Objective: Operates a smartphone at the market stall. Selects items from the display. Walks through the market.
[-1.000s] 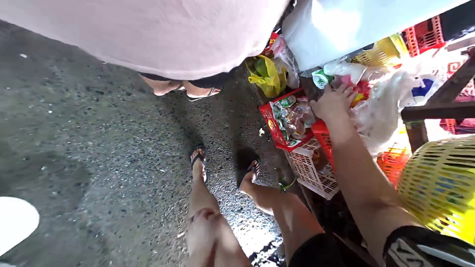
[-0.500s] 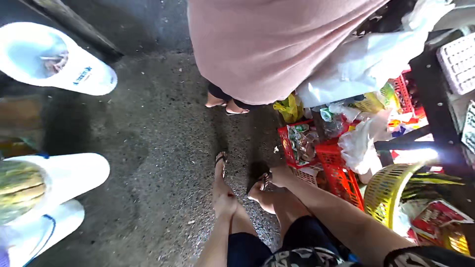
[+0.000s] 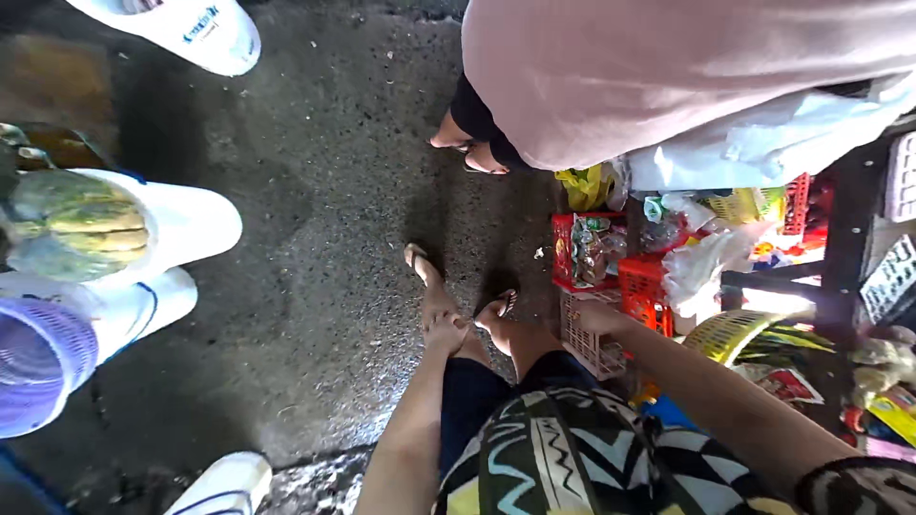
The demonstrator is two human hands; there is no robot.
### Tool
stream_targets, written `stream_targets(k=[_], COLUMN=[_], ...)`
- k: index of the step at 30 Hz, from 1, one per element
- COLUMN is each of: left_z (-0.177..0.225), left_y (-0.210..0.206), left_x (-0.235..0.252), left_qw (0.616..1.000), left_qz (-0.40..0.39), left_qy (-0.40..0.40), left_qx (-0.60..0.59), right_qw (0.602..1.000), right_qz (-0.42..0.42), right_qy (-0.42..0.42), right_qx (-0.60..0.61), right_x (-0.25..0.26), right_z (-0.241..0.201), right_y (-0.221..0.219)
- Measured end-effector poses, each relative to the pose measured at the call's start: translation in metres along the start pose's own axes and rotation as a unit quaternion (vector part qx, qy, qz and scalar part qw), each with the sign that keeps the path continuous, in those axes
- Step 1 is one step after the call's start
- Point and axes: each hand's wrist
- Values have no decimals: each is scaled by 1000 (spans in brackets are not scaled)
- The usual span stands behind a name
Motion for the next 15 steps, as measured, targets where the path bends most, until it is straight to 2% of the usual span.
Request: stream_targets(k=[3,5,7,11,15], left_z=[-35,-50,-60,-95,-150], left_y=[19,49,84,160,237], left_x=[-27,-42,-58,-92,-108], left_qw=[993,981,973,973,987], left_qz=[-22,-34,-51,-97,-37], left_qy=[-60,-62,-75,-46,20], left_qx=[-100,-178,-211,-205,-155], right_qw=[999,998,997,992,974], right_qz=[-37,-19,18,87,177], right_qy=[33,35,52,79,136], right_qx=[-18,-39,-62,-39,31], right_x=[-49,-76,-71,-63,-70], right_z=[-31,-55,-59,-102,-187], right_y=[3,20,32,82,158])
Point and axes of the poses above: each hand's wrist, its own x-axis towards the middle knuckle, its own y-axis out of the back of the hand, z = x × y, and after that the axes turned 1 degree about y, right-handed
